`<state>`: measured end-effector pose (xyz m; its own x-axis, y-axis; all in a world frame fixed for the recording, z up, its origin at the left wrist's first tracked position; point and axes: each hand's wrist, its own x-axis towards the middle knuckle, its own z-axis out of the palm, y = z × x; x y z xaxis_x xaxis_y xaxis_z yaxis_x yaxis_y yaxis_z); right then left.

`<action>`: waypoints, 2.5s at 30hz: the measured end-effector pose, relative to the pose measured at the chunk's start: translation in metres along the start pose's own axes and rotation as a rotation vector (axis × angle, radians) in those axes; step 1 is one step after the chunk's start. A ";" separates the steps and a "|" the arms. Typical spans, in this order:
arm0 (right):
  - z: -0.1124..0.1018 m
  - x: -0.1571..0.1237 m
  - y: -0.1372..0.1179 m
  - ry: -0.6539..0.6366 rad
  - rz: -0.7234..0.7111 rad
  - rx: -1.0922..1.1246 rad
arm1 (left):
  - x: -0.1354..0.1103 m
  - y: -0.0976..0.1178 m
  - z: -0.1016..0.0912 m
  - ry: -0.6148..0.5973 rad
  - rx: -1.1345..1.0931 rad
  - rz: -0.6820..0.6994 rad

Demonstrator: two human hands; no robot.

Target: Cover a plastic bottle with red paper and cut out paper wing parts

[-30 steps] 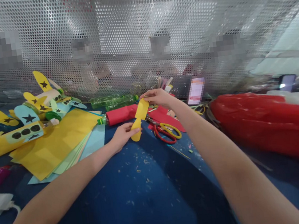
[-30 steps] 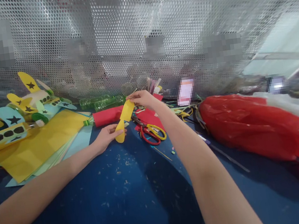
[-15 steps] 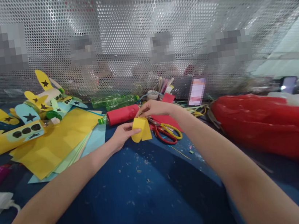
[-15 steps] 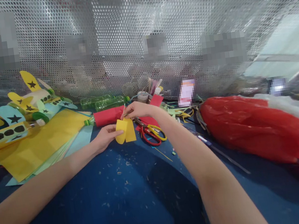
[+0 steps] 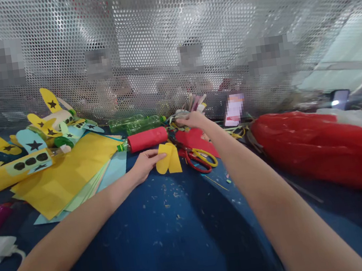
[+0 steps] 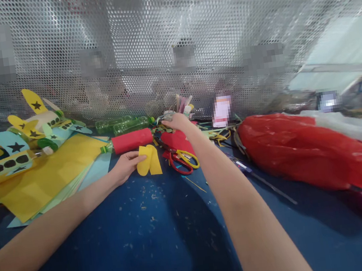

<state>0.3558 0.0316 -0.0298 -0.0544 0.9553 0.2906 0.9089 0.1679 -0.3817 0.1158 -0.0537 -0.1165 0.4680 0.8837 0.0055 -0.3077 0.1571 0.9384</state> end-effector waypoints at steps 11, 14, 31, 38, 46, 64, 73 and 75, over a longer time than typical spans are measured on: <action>0.027 -0.131 -0.044 -0.149 -0.074 0.339 | 0.000 0.001 0.002 -0.001 -0.036 -0.007; 0.038 -0.153 -0.043 -0.214 -0.018 0.629 | -0.002 0.000 0.001 0.003 -0.032 0.003; 0.055 -0.184 -0.047 0.099 0.220 1.323 | -0.006 -0.003 0.000 -0.001 0.099 0.029; 0.053 -0.185 -0.051 0.063 0.288 1.231 | -0.005 -0.003 0.001 0.016 0.104 0.035; 0.057 -0.183 -0.049 0.065 0.290 1.234 | -0.008 -0.001 0.002 -0.005 0.129 0.044; 0.054 -0.188 -0.044 0.030 0.192 1.231 | -0.004 -0.001 0.002 0.055 0.170 0.063; 0.057 -0.188 -0.048 0.077 0.229 1.136 | -0.007 0.002 0.006 0.086 0.006 0.071; 0.058 -0.187 -0.048 0.066 0.206 1.130 | -0.007 0.003 0.006 0.087 -0.038 0.058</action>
<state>0.2988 -0.1412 -0.1166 0.1044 0.9810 0.1637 0.0062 0.1639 -0.9865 0.1166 -0.0622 -0.1117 0.3751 0.9265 0.0282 -0.3644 0.1194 0.9236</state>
